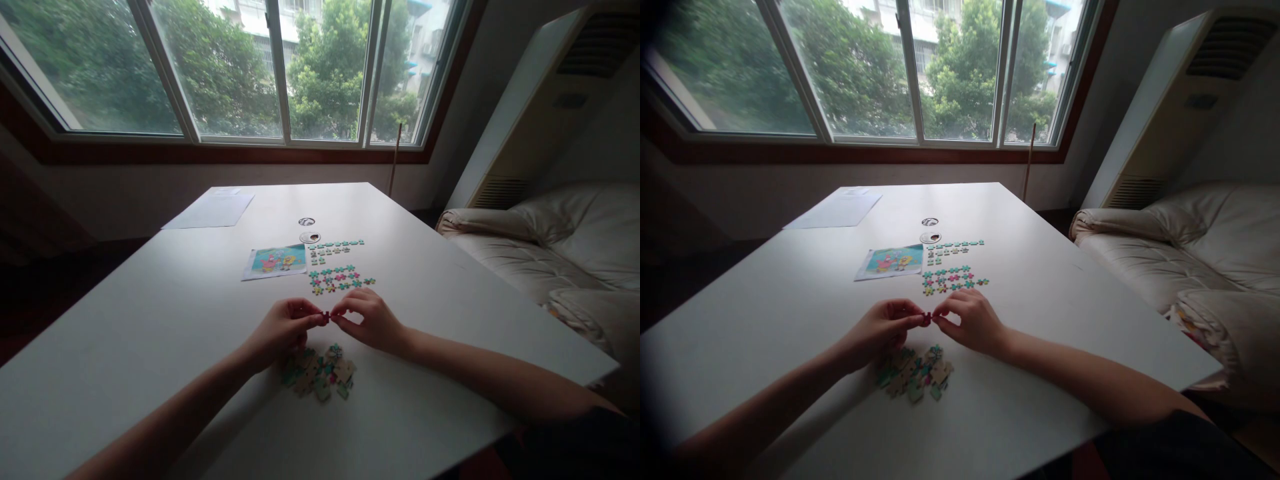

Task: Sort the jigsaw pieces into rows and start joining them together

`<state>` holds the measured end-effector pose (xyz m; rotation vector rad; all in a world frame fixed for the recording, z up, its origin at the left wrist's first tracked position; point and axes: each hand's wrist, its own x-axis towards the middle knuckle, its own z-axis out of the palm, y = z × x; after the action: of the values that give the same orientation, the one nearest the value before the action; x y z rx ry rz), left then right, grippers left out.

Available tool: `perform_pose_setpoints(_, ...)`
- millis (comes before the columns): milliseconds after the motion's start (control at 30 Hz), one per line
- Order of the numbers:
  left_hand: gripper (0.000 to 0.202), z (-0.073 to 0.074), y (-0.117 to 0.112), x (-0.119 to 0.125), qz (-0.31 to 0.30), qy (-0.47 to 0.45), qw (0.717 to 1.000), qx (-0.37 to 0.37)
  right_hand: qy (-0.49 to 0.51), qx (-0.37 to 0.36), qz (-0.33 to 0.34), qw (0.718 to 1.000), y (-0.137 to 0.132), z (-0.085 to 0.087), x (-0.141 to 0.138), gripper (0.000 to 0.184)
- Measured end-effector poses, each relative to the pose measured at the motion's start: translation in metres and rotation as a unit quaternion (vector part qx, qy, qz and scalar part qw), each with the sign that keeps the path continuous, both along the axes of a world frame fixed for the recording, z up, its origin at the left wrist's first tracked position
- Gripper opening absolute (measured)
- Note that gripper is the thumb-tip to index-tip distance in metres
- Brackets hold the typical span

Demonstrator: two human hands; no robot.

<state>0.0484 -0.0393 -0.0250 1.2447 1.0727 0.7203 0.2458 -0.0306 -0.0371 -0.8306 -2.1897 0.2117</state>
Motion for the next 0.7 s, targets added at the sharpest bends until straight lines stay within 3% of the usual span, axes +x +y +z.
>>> perform_pose_setpoints(300, 0.024, 0.006, -0.002, 0.001, 0.015, -0.074, 0.993, -0.092, -0.016, 0.075, 0.005, 0.997, -0.001, 0.002, 0.002, 0.010)
perform_pose_setpoints(700, 0.024, 0.009, -0.004, 0.002, 0.000, -0.040, 0.997, -0.060, -0.021, 0.092, 0.006, 0.996, -0.001, 0.006, 0.002, 0.009)
